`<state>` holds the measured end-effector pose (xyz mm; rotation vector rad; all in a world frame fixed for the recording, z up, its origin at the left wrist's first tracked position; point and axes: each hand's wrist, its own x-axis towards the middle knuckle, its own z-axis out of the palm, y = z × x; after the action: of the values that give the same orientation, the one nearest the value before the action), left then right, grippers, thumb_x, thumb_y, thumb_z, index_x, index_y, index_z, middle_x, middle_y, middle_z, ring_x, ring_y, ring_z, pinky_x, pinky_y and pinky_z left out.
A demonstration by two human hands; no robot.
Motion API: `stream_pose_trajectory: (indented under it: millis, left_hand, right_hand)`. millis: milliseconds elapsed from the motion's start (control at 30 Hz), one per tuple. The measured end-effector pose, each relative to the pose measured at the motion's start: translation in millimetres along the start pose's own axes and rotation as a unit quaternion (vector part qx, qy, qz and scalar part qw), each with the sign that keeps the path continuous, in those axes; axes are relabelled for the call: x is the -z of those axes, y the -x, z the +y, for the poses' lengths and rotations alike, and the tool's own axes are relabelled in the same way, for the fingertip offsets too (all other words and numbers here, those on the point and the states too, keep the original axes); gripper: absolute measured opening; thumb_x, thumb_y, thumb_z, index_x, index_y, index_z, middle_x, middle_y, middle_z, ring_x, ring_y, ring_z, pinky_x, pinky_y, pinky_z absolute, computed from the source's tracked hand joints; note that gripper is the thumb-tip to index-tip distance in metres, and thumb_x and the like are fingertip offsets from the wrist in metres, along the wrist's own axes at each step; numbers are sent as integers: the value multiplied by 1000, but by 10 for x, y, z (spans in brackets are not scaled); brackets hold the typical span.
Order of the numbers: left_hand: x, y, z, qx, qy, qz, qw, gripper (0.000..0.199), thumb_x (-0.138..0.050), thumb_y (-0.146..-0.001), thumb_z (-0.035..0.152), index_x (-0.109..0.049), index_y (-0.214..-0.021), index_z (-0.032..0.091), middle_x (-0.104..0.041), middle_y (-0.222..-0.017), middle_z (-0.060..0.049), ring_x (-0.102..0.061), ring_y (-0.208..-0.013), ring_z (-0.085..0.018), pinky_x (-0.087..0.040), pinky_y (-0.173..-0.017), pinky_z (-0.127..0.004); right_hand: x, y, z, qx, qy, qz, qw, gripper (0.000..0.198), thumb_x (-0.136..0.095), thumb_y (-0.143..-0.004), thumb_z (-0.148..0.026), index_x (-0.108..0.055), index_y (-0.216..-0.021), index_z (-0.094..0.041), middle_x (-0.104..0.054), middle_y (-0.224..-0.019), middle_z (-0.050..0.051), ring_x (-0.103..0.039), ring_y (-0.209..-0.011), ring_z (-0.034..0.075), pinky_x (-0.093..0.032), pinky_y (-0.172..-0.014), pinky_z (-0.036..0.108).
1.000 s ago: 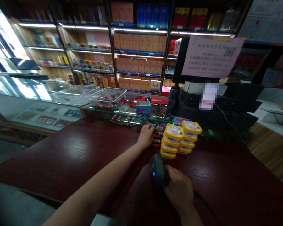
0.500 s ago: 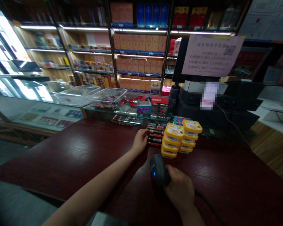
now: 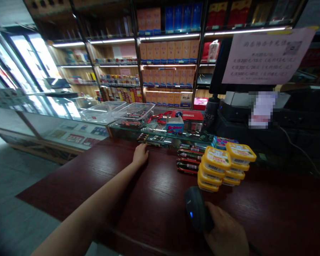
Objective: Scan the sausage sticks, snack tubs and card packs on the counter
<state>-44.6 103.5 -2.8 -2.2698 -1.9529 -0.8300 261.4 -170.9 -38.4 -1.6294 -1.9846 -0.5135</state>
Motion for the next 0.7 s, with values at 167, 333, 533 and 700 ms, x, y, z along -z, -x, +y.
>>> stream_pose_trajectory:
  millis: [167, 333, 533, 700]
  left_hand:
    - [-32, -311, -197, -24, -91, -49, 994, 41, -45, -85, 14, -48, -126, 16, -52, -131, -13, -43, -122, -25, -37, -101, -37]
    - [4, -401, -208, -4, -128, -64, 990, 41, -38, -88, 15, -51, -126, 22, -50, -126, -13, -45, -115, -28, -41, -92, -39]
    - [155, -312, -213, -7, -170, -52, 984, 24, -44, -87, 19, -61, -104, 18, -52, -116, -16, -45, -114, -29, -40, -92, -40]
    - [270, -59, -153, 2, -123, -73, 990, 20, -44, -88, 18, -51, -106, 13, -61, -101, -14, -57, -101, -25, -40, -91, -38]
  right_hand:
    - [12, -87, 12, 51, 33, 53, 997, 30, -45, -72, -14, -55, -100, -20, -72, -80, 1, -68, -63, 13, -49, -57, 20]
    - [30, -125, -16, 35, 36, 42, 998, 31, -46, -72, -16, -53, -101, -20, -72, -77, 0, -68, -61, 13, -50, -55, 21]
    - [-45, -85, -5, 4, 28, 24, 999, 32, -50, -72, -19, -52, -104, -22, -72, -83, 1, -68, -66, 15, -50, -58, 24]
    - [-34, -68, -56, -56, -8, -28, 998, 30, -49, -75, -19, -55, -104, -23, -72, -90, 3, -68, -73, 18, -49, -64, 26]
